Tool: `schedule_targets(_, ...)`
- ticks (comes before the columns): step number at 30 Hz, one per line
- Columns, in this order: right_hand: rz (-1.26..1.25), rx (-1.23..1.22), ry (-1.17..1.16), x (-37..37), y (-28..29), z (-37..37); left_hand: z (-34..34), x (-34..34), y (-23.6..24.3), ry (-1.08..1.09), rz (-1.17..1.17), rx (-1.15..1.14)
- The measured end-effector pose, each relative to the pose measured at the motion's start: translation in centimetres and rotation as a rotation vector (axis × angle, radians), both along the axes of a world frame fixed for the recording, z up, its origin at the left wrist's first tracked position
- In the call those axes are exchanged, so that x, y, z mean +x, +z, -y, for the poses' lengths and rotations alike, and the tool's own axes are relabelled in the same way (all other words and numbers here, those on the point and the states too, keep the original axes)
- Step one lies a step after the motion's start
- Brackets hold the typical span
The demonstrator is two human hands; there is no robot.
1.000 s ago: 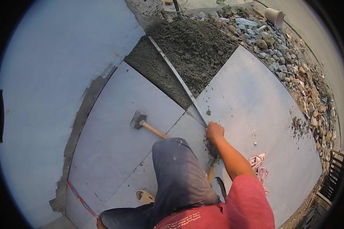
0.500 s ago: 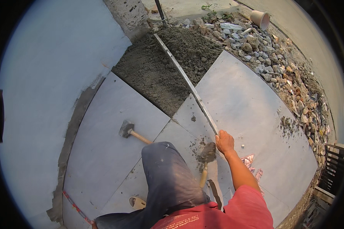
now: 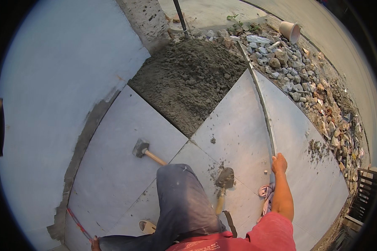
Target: The person kneels on the floor and installs large white tiles onto a prepared cement bed. They use a rubber mallet to tap the tiles into place and a trowel to spread and level the cement between tiles.
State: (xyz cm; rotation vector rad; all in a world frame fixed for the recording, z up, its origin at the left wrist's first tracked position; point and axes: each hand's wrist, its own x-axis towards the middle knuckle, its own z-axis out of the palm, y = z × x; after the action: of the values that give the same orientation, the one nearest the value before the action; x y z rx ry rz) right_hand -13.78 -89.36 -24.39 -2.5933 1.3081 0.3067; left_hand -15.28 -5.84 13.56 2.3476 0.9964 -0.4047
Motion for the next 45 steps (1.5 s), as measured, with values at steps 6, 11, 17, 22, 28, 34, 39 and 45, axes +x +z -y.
schedule_targets(6, -0.120, -0.068, -0.060, -5.6, -2.6, 4.3, 0.6, 0.8, 2.8, 0.090, 0.031, 0.031)
schedule_targets(11, -0.752, 0.064, -0.258, -9.0, 2.5, 1.8, -0.9, 0.1, 3.4, 0.245, 0.040, -0.029)
schedule_targets(17, -0.446, -0.068, -0.198, -9.6, 2.8, -2.2, -1.6, 2.9, -0.8, 0.104, 0.007, -0.184)
schedule_targets(22, 0.066, 0.440, 0.125, 0.1, 4.0, -14.6, 0.0, 10.2, -3.0, -0.008, 0.112, -0.217)
schedule_targets(28, -0.181, 0.704, 0.077, -3.7, -3.5, -25.2, -1.8, 20.1, -10.1, -0.220, 0.008, -0.219)
schedule_targets(34, 0.011, 0.766, -0.081, -6.6, -6.2, -28.2, -4.1, 27.3, -17.5, -0.368, -0.092, -0.150)
schedule_targets(39, 0.211, 0.480, -0.202, -8.6, -3.1, -26.3, -3.6, 34.1, -26.3, -0.429, -0.174, -0.086)
schedule_targets(45, 0.417, 0.361, -0.121, -9.4, 1.2, -25.4, -6.0, 39.1, -37.5, -0.607, -0.378, 0.090)
